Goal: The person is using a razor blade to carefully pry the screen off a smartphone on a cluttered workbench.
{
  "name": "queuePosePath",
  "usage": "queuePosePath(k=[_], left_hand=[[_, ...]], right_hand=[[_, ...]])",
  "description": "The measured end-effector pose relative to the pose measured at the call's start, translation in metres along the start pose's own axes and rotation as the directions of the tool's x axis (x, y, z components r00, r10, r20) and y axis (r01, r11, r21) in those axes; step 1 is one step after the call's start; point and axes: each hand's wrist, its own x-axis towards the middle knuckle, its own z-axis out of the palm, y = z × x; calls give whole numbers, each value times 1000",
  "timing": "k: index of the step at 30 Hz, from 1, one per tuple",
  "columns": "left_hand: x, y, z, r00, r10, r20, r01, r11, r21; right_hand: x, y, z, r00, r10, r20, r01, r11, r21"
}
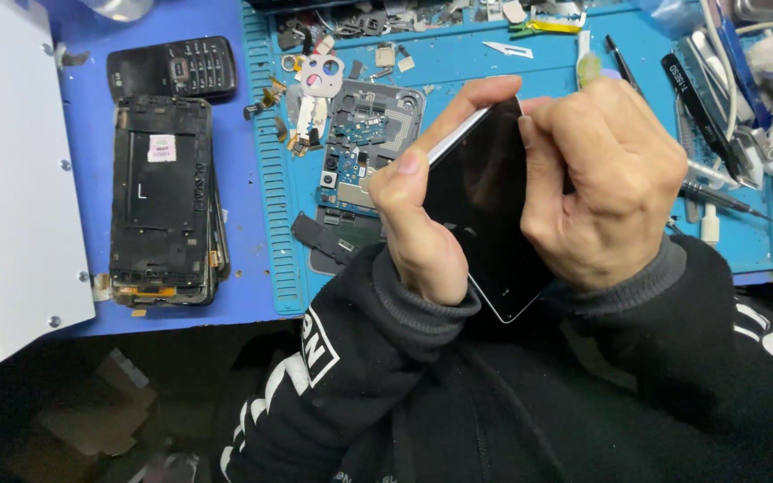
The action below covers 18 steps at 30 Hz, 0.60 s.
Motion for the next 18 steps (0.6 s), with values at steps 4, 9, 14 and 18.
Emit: queuePosePath(k=[4,9,14,18], left_hand=[[-2,-2,1,998,61,-34,-58,996,70],[4,0,6,999,12,31,-9,996,-88],[8,-2,10,1000,-21,15,22,997,-71],[10,-2,14,998,-29,-50,24,994,-107]], right_hand=[[6,-5,-4,1000,6,0,-5,1000,22],[6,-7,-16,1000,12,16,-11,999,-30],[17,-14,-35,1000,19,24,-19,1000,-4],[16,-11,-48,989,137,57,-136,991,-13]])
